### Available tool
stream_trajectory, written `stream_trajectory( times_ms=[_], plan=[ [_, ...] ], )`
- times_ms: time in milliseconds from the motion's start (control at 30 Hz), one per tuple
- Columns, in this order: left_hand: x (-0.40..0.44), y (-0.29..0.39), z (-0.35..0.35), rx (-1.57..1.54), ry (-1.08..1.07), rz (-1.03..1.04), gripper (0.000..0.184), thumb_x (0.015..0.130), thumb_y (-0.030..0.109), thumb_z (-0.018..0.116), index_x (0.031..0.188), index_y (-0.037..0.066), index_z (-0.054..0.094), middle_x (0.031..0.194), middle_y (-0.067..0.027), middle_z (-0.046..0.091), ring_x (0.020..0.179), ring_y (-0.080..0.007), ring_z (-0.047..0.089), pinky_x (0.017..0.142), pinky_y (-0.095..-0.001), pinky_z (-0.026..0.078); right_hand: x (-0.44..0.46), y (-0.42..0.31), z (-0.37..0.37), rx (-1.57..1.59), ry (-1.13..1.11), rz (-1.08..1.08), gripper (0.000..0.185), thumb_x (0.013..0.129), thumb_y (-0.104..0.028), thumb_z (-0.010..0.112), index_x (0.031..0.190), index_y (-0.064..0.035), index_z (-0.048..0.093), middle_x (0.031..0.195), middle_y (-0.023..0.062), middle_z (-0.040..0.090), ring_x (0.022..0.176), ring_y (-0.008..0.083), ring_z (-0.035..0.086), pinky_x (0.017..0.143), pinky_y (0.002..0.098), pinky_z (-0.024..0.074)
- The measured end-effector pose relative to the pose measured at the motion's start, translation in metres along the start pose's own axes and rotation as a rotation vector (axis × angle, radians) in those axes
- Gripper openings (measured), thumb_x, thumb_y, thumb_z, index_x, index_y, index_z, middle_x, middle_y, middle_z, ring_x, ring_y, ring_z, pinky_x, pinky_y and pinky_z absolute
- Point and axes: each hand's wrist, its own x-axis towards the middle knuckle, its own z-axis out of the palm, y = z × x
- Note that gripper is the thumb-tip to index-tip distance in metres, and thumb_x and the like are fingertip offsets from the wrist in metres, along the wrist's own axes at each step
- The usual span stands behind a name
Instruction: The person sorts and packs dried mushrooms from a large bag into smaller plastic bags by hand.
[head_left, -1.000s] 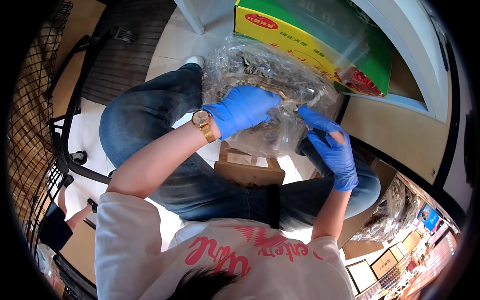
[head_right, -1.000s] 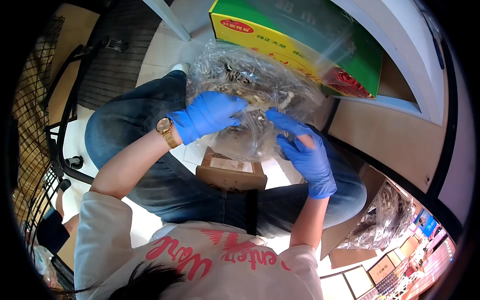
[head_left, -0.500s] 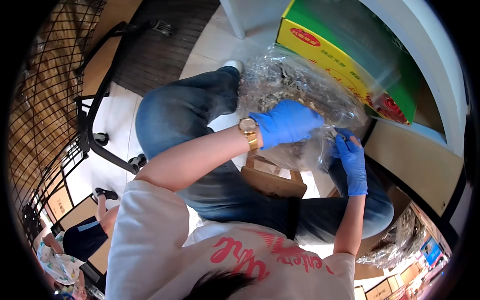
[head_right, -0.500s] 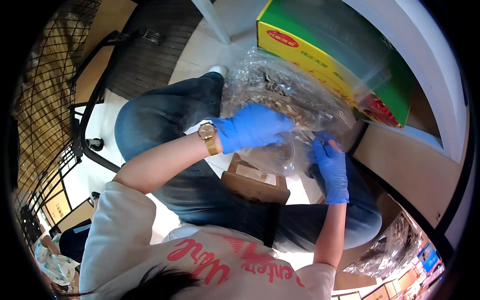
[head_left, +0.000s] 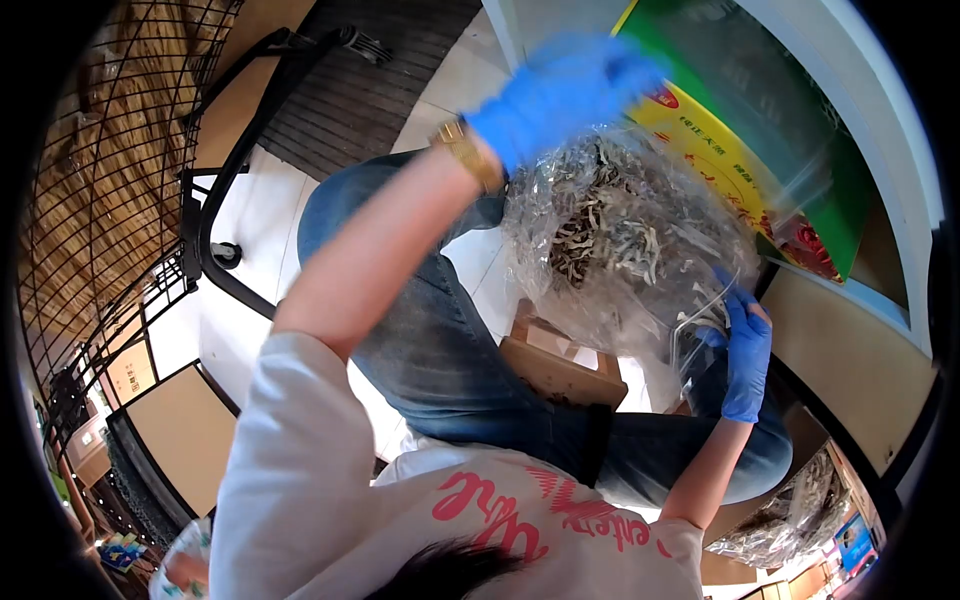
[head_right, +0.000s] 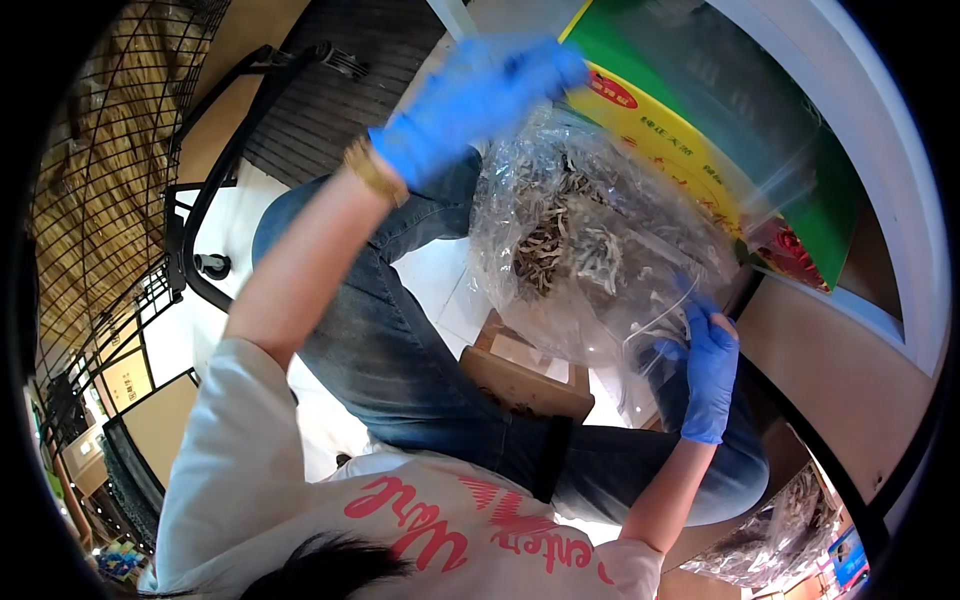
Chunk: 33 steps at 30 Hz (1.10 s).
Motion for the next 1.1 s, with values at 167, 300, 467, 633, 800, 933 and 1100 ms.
stream_trajectory(
  times_ms=[167,300,467,633,800,933,1100],
  plan=[
    [0.048,-0.1,-0.041,0.649,-0.201,-0.146,0.036,0.086,0.04,0.049,0.1,0.01,0.065,0.093,-0.0107,0.067,0.089,-0.0264,0.064,0.08,-0.0356,0.049,0.004,0.019,-0.025,-0.13,0.113,-0.11,0.026,0.09,-0.008,0.051,0.112,0.0012,0.06,0.092,0.0032,0.061,0.081,0.0073,0.054,0.064,0.0196,0.047],
    [0.012,-0.224,-0.003,1.032,-0.712,-0.097,0.03,0.081,0.023,0.046,0.104,0.014,0.065,0.101,-0.0112,0.065,0.096,-0.0301,0.061,0.081,-0.0411,0.048,-0.003,0.002,-0.021,-0.224,0.151,-0.095,0.025,0.089,-0.007,0.053,0.11,0.0025,0.061,0.092,0.0028,0.062,0.086,0.0077,0.053,0.072,0.0208,0.0444],
    [-0.008,-0.254,0.043,1.002,-1.009,-0.215,0.039,0.07,0.013,0.054,0.109,0.011,0.062,0.106,-0.015,0.062,0.099,-0.0317,0.059,0.079,-0.0434,0.048,0.003,0.002,-0.017,-0.498,0.207,-0.16,0.023,0.087,-0.006,0.054,0.106,0.0036,0.062,0.091,0.0051,0.065,0.083,0.0082,0.054,0.075,0.0232,0.0434],
    [-0.028,-0.309,0.084,0.905,-0.631,-0.225,0.032,0.068,0.014,0.057,0.098,0.001,0.061,0.099,-0.0188,0.059,0.089,-0.0342,0.059,0.071,-0.043,0.049,0.014,0.01,-0.007,-0.426,0.135,-0.285,0.021,0.086,-0.004,0.054,0.105,0.0038,0.062,0.086,0.0054,0.065,0.073,0.0087,0.051,0.066,0.0243,0.0421],
    [-0.026,-0.298,0.085,0.817,-0.55,-0.261,0.032,0.068,0.017,0.062,0.094,-0.001,0.06,0.097,-0.0229,0.059,0.087,-0.0359,0.059,0.072,-0.0423,0.049,0.021,0.007,-0.001,-0.472,0.105,-0.262,0.02,0.087,-0.003,0.054,0.104,0.004,0.062,0.086,0.0048,0.064,0.073,0.0085,0.051,0.066,0.0232,0.0417],
    [-0.03,-0.307,0.097,0.897,-0.627,-0.285,0.031,0.068,0.016,0.063,0.095,-0.001,0.061,0.096,-0.0223,0.059,0.086,-0.0362,0.059,0.074,-0.0412,0.049,0.025,0.009,0.005,-0.432,0.141,-0.221,0.018,0.086,-0.001,0.054,0.101,0.0048,0.062,0.081,0.0041,0.061,0.071,0.0084,0.049,0.064,0.0228,0.0407],
    [-0.036,-0.32,0.105,0.88,-0.531,-0.316,0.029,0.07,0.016,0.065,0.093,-0.001,0.065,0.095,-0.0197,0.063,0.091,-0.031,0.06,0.079,-0.0386,0.047,0.02,0.01,-0.003,-0.418,0.138,-0.176,0.017,0.086,0.0,0.053,0.1,0.0057,0.062,0.088,0.0058,0.064,0.077,0.01,0.053,0.071,0.023,0.0422]
  ],
)
